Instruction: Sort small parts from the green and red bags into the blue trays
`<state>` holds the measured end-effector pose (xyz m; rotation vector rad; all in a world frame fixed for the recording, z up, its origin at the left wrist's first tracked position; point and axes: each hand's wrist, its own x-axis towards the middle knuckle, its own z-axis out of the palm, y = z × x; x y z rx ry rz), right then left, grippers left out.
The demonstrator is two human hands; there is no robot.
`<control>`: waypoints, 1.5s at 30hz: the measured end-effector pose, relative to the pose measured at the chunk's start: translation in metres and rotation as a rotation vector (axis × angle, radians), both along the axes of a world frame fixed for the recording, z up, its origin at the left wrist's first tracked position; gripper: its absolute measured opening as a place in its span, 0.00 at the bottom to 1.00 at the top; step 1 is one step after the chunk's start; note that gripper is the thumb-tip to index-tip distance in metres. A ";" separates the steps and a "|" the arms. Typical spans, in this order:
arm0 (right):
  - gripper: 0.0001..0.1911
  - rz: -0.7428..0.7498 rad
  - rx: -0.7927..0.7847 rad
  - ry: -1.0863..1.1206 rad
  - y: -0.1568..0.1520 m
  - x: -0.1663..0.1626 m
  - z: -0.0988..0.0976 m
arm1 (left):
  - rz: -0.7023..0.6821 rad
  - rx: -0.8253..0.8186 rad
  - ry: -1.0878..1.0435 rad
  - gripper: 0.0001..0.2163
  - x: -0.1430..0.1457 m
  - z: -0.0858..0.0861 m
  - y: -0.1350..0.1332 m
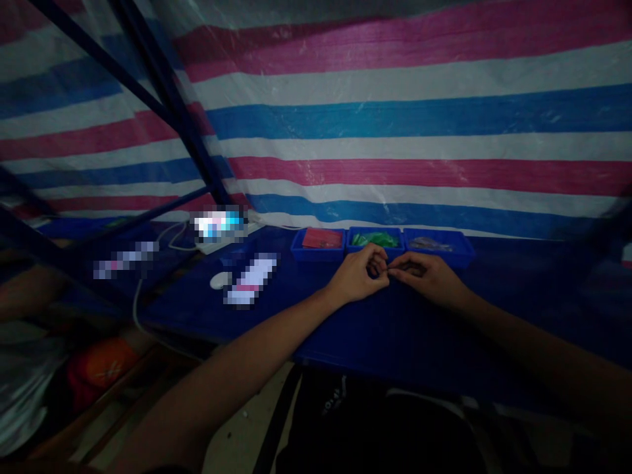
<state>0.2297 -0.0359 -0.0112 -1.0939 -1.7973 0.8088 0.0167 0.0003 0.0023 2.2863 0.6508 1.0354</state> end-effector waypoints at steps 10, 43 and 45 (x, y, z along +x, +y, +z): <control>0.14 -0.008 0.016 0.000 0.002 0.003 -0.001 | -0.052 -0.041 -0.002 0.17 -0.002 -0.005 0.004; 0.22 -0.501 0.467 -0.554 0.050 0.108 0.042 | 0.023 0.098 0.119 0.14 -0.004 -0.004 0.009; 0.40 -0.350 0.338 -0.554 0.054 0.126 0.041 | 0.034 0.097 0.129 0.14 -0.004 -0.004 0.011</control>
